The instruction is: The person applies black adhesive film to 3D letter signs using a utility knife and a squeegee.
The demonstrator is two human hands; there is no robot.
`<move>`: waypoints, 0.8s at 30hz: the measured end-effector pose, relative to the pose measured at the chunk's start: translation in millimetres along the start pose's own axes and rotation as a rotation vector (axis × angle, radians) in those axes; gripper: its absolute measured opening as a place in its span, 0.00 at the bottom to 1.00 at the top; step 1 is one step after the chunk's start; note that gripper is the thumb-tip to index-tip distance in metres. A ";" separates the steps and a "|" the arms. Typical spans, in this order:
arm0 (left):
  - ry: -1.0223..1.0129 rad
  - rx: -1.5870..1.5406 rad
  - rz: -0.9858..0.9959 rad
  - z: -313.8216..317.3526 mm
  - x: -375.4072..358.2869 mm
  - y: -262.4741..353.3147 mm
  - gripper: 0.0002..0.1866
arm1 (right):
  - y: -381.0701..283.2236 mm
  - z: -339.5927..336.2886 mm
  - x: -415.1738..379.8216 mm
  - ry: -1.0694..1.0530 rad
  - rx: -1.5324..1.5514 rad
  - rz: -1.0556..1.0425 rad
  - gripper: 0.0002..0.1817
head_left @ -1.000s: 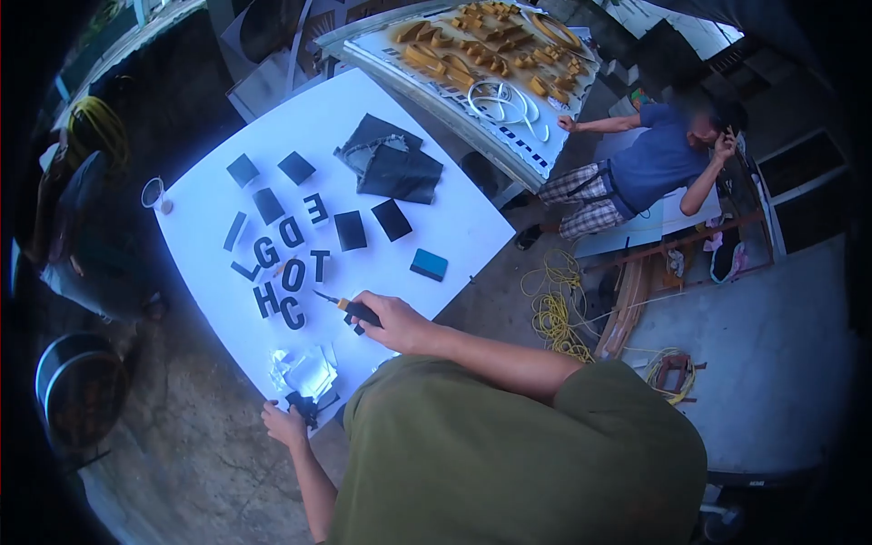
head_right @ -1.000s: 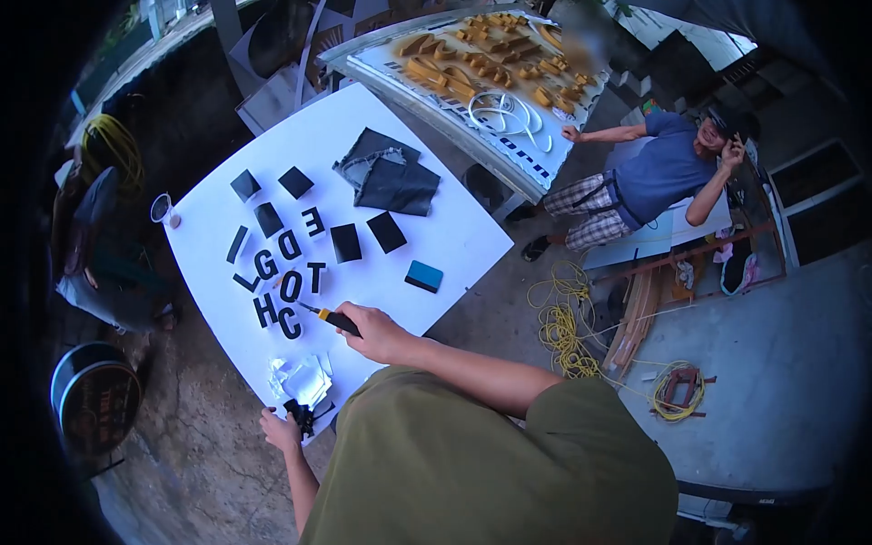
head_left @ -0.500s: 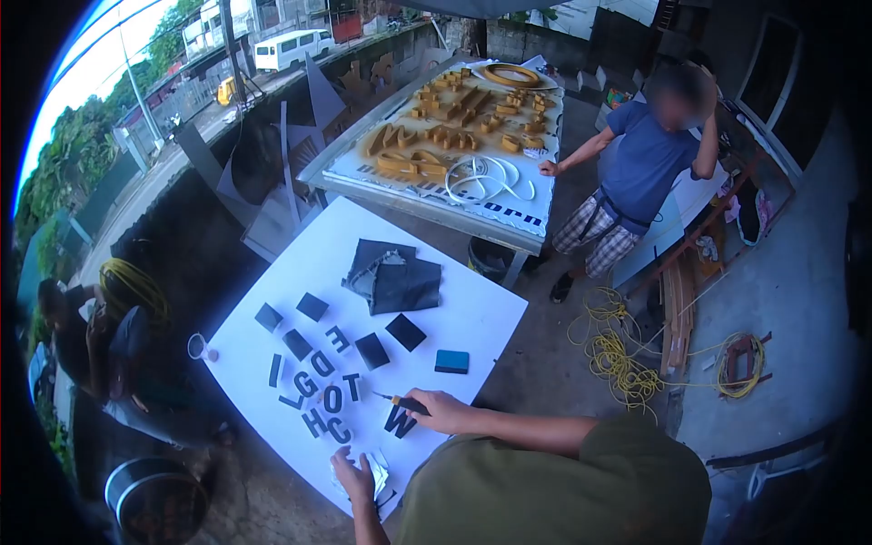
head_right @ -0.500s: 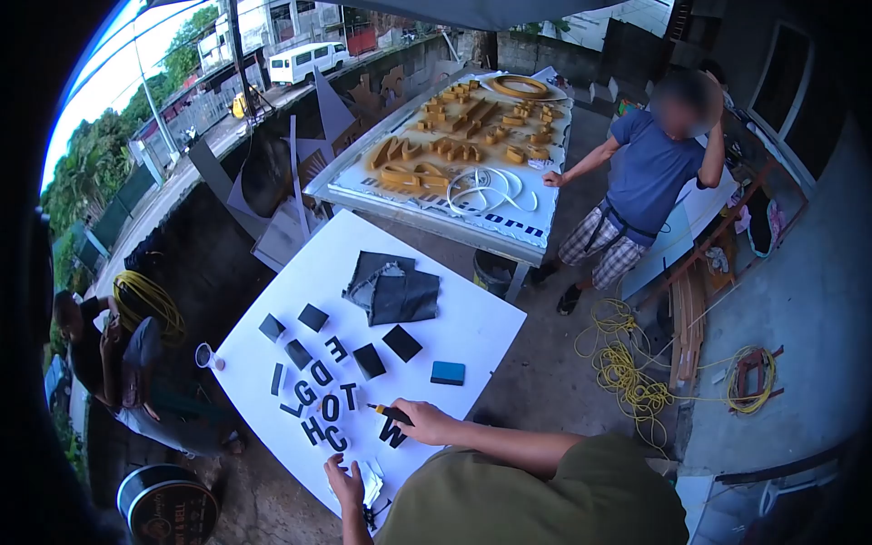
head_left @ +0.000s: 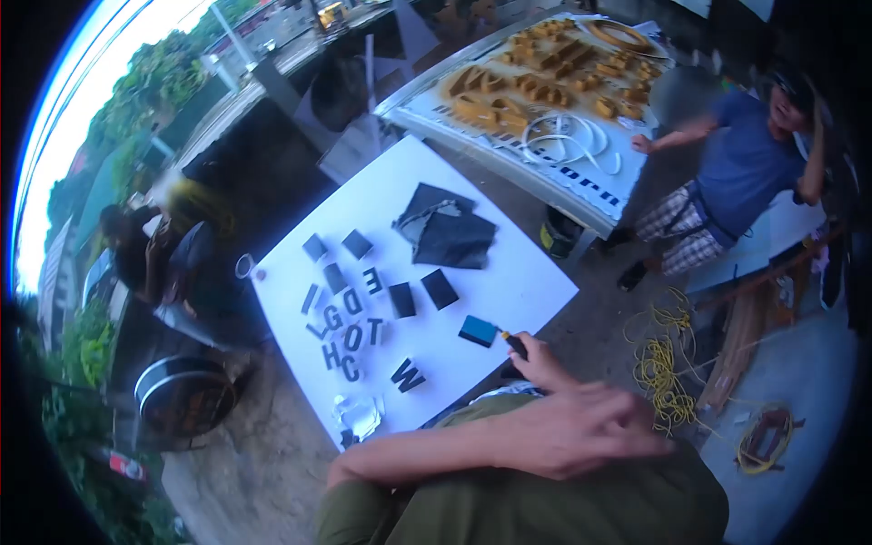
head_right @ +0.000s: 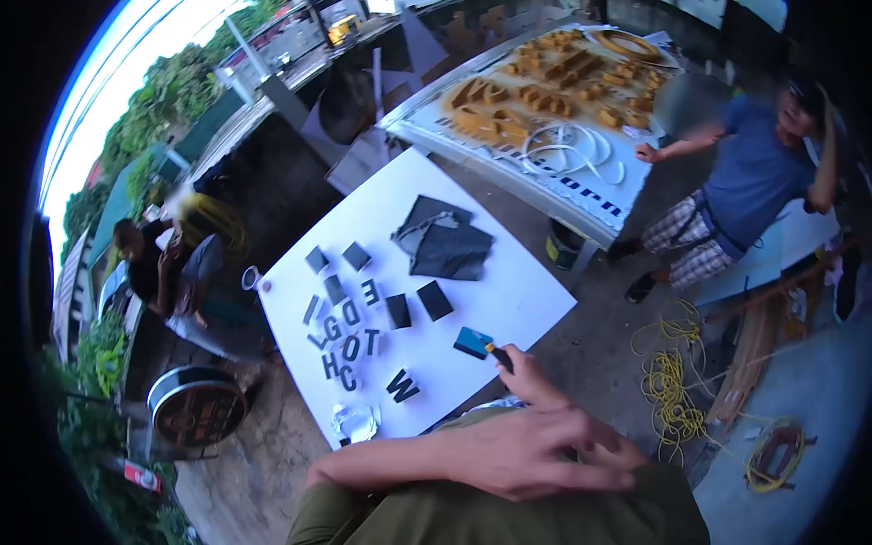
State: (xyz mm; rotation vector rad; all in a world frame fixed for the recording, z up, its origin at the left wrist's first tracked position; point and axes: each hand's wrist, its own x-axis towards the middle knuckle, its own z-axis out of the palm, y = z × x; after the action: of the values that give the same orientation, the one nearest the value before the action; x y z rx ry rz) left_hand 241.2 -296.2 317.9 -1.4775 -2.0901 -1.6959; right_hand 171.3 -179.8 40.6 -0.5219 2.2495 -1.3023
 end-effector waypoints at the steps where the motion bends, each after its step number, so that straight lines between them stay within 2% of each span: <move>1: 0.154 -0.210 0.251 10.3 40.7 10.0 0.30 | -9.1 -15.3 -0.7 -0.036 -0.048 0.022 0.15; 3: 0.089 -0.685 0.439 41.9 89.4 25.8 0.29 | -9.0 -31.9 -4.6 -0.026 -0.047 -0.002 0.15; 5: 0.156 -0.907 0.589 57.2 132.2 54.0 0.21 | 4.7 -40.3 -6.6 -0.021 -0.031 -0.041 0.15; 7: 0.267 -1.133 0.740 97.2 166.4 68.8 0.21 | 19.3 -47.0 -12.1 -0.004 -0.021 -0.059 0.16; 8: 0.223 -1.203 0.750 109.4 180.1 69.4 0.21 | 25.1 -49.8 -15.0 0.006 -0.026 -0.057 0.16; 11: 0.046 -1.265 0.688 112.5 188.9 55.9 0.20 | 33.0 -57.7 -25.6 0.036 -0.037 -0.044 0.15; 15: -0.089 -1.264 0.615 107.6 188.8 39.5 0.20 | 50.7 -63.0 -25.8 0.057 -0.007 -0.063 0.15; 20: -0.173 -1.291 0.508 104.3 180.4 24.5 0.21 | 65.6 -57.2 -17.5 0.106 -0.011 -0.082 0.16; 24: -0.202 -1.302 0.442 104.6 180.6 21.4 0.22 | 43.9 -61.6 -3.8 0.088 0.033 -0.072 0.18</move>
State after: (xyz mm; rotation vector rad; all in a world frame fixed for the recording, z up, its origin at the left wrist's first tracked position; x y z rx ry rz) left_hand 210.0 -104.5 397.3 -2.1202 -0.3543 -2.8490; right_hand 134.9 -114.3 29.2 -0.5476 2.2955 -1.4213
